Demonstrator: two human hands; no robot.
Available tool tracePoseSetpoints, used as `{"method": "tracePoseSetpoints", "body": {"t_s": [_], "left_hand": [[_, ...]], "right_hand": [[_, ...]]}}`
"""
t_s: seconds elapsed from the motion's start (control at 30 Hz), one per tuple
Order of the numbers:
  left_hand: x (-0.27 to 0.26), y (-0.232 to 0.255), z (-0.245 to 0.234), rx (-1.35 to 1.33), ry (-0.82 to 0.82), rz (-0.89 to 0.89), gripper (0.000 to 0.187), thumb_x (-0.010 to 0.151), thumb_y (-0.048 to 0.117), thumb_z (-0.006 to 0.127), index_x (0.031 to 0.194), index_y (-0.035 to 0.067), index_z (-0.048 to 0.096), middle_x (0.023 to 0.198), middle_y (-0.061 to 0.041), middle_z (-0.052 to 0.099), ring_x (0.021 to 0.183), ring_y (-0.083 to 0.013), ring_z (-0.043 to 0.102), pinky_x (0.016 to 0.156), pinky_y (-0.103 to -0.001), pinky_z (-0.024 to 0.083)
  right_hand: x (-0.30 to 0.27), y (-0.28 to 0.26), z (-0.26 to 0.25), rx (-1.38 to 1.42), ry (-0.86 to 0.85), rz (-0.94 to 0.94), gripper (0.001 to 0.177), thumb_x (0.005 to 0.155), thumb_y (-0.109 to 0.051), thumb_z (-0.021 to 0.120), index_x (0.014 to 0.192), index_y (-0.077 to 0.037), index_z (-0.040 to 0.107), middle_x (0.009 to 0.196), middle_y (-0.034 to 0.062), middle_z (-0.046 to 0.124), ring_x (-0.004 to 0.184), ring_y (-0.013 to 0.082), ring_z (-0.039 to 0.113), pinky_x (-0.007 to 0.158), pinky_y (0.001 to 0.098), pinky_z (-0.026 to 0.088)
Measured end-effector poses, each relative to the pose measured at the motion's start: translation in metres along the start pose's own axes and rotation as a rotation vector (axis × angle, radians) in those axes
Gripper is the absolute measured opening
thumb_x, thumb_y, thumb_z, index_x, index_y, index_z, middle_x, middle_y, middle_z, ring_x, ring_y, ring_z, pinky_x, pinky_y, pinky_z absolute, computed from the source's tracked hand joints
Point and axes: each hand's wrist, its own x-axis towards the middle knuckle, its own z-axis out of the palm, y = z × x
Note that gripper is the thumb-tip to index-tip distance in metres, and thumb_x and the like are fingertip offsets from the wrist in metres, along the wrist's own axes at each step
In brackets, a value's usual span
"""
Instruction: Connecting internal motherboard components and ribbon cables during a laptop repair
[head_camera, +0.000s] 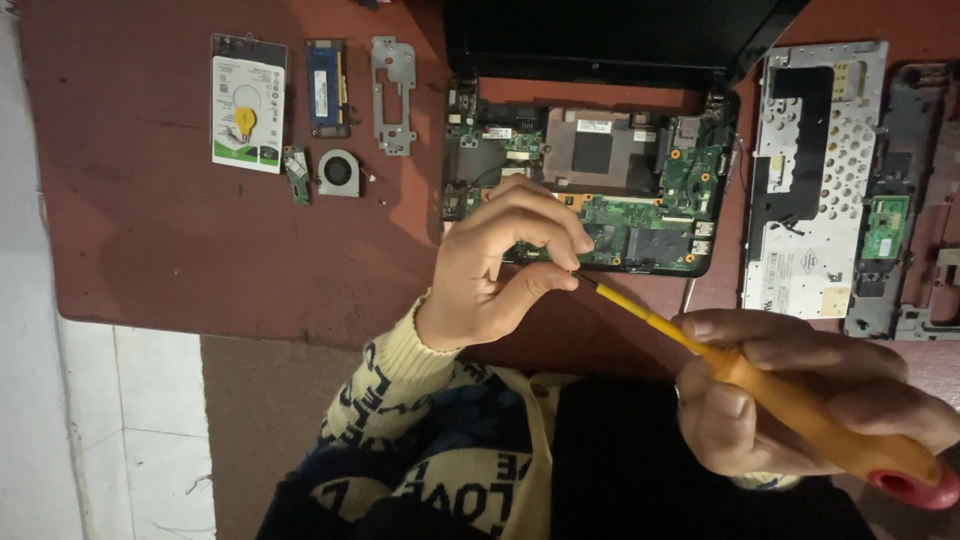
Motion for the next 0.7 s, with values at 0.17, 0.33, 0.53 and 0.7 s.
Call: {"method": "tracePoseSetpoints", "body": {"t_s": [0.17, 0.33, 0.53, 0.7], "left_hand": [[-0.002, -0.005, -0.002, -0.018, -0.018, 0.035, 0.005, 0.093, 0.014, 0.066, 0.091, 0.012, 0.062, 0.098, -0.004, 0.067, 0.09, -0.0203, 0.064, 0.093, -0.036, 0.049], [-0.002, -0.013, -0.007, -0.011, -0.016, 0.142, 0.006, 0.091, 0.012, 0.069, 0.091, 0.011, 0.063, 0.097, -0.005, 0.068, 0.089, -0.0208, 0.068, 0.091, -0.037, 0.051], [-0.004, -0.021, -0.002, 0.043, 0.096, 0.233, 0.006, 0.088, 0.014, 0.072, 0.09, 0.01, 0.068, 0.094, -0.006, 0.07, 0.086, -0.0186, 0.07, 0.086, -0.034, 0.053], [-0.011, -0.026, -0.005, 0.095, 0.126, 0.198, 0.011, 0.086, 0.013, 0.075, 0.094, 0.008, 0.07, 0.098, -0.008, 0.07, 0.092, -0.0218, 0.072, 0.088, -0.035, 0.054]], "right_hand": [[-0.005, 0.004, -0.054, 0.234, -0.331, 0.209, 0.063, 0.076, -0.001, 0.071, 0.129, -0.017, 0.04, 0.117, 0.0105, 0.06, 0.106, 0.0254, 0.07, 0.091, 0.0464, 0.072], [-0.016, 0.009, -0.013, 0.182, 0.051, 0.125, 0.054, 0.083, -0.001, 0.06, 0.134, -0.012, 0.046, 0.112, 0.0111, 0.057, 0.091, 0.0186, 0.064, 0.075, 0.041, 0.067], [-0.067, 0.01, -0.02, 0.023, 0.365, 0.253, 0.078, 0.093, 0.013, 0.052, 0.16, -0.027, 0.044, 0.16, 0.0048, 0.05, 0.149, 0.0234, 0.047, 0.138, 0.0425, 0.038], [-0.046, 0.011, 0.002, -0.087, 0.22, 0.212, 0.079, 0.094, 0.016, 0.051, 0.157, -0.029, 0.037, 0.145, 0.0158, 0.05, 0.123, 0.0304, 0.052, 0.114, 0.0461, 0.048]]}}
